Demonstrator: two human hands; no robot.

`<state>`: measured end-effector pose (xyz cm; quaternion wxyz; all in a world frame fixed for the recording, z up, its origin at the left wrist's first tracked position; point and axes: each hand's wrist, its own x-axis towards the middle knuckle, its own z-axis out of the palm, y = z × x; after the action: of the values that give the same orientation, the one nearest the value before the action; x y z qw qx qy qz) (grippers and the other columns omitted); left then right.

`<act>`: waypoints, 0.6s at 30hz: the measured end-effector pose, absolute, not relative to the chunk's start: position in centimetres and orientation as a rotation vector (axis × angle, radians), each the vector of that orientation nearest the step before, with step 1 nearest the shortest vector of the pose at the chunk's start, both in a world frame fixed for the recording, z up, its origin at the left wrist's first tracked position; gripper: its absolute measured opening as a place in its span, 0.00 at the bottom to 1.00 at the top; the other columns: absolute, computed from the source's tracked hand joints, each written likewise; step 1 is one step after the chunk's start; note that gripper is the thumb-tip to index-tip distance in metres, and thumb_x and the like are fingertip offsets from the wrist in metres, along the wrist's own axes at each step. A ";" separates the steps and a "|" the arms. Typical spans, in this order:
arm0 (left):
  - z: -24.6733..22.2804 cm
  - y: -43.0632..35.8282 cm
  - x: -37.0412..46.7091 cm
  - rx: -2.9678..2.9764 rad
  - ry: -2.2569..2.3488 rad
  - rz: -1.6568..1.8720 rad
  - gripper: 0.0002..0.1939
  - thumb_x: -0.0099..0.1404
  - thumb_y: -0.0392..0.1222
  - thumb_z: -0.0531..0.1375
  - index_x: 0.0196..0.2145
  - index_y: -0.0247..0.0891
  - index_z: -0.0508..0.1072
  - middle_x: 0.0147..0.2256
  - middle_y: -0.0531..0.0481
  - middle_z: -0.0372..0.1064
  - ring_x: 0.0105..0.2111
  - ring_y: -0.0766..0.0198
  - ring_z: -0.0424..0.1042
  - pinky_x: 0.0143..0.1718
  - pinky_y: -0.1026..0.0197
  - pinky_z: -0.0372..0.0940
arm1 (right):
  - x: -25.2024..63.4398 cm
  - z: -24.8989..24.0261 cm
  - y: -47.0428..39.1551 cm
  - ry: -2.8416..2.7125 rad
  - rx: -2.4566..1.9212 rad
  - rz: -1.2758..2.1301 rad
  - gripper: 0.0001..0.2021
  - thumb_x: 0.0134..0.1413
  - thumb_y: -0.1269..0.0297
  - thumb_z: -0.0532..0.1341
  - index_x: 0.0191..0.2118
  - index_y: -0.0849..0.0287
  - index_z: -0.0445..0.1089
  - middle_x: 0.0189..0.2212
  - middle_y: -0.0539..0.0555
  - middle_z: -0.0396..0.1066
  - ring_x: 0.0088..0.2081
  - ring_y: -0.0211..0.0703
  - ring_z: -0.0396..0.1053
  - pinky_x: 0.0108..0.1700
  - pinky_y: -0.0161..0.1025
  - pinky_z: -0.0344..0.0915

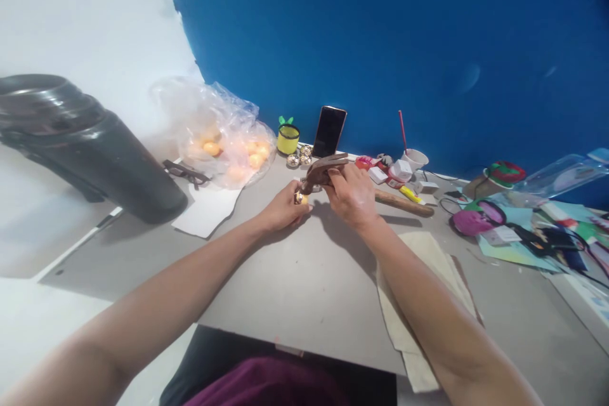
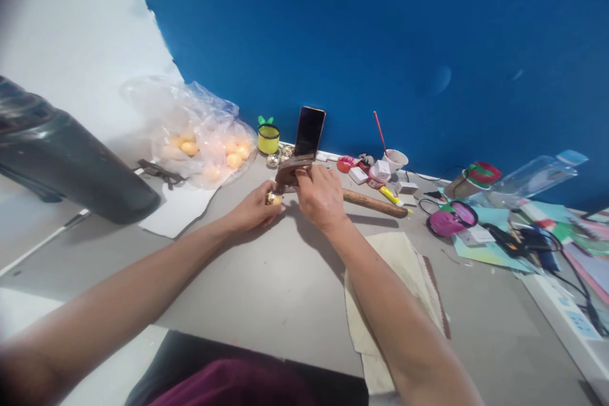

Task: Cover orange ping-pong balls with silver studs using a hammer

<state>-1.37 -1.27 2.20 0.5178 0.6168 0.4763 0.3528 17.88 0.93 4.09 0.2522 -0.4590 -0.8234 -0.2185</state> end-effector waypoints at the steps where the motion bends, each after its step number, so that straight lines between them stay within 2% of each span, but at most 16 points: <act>1: 2.3 -1.3 -1.4 1.494 1.157 0.829 0.16 0.59 0.37 0.62 0.44 0.40 0.61 0.13 0.63 0.59 0.14 0.68 0.60 0.18 0.67 0.54 | 18.0 4.1 1.0 -2.232 -1.275 -0.608 0.13 0.69 0.60 0.55 0.47 0.60 0.73 0.39 0.63 0.70 0.43 0.56 0.63 0.43 0.47 0.55; 6: 2.8 -1.5 -1.5 1.560 1.170 0.778 0.13 0.59 0.39 0.63 0.42 0.38 0.67 0.13 0.61 0.59 0.15 0.69 0.59 0.19 0.67 0.55 | 18.6 4.1 1.5 -2.224 -1.471 -0.535 0.14 0.66 0.62 0.59 0.51 0.63 0.71 0.39 0.64 0.72 0.44 0.57 0.66 0.43 0.47 0.57; 11: 2.8 -1.5 -1.6 1.566 1.121 0.798 0.10 0.64 0.45 0.62 0.40 0.38 0.69 0.13 0.60 0.60 0.14 0.70 0.56 0.20 0.67 0.52 | 19.2 4.5 2.0 -2.206 -1.767 -0.343 0.12 0.64 0.62 0.62 0.49 0.62 0.71 0.40 0.63 0.74 0.42 0.55 0.71 0.40 0.44 0.59; 18: 1.6 -1.2 -1.5 1.391 1.118 0.845 0.14 0.68 0.54 0.59 0.36 0.40 0.68 0.14 0.57 0.60 0.14 0.70 0.57 0.18 0.67 0.51 | 19.8 4.2 2.5 -2.175 -1.924 -0.067 0.10 0.63 0.61 0.62 0.47 0.58 0.71 0.44 0.61 0.76 0.46 0.54 0.73 0.40 0.42 0.63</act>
<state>-1.48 -1.18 1.56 0.5510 0.5879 0.4725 0.3572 19.82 2.55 4.16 0.1184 -0.6577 -0.7436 -0.0229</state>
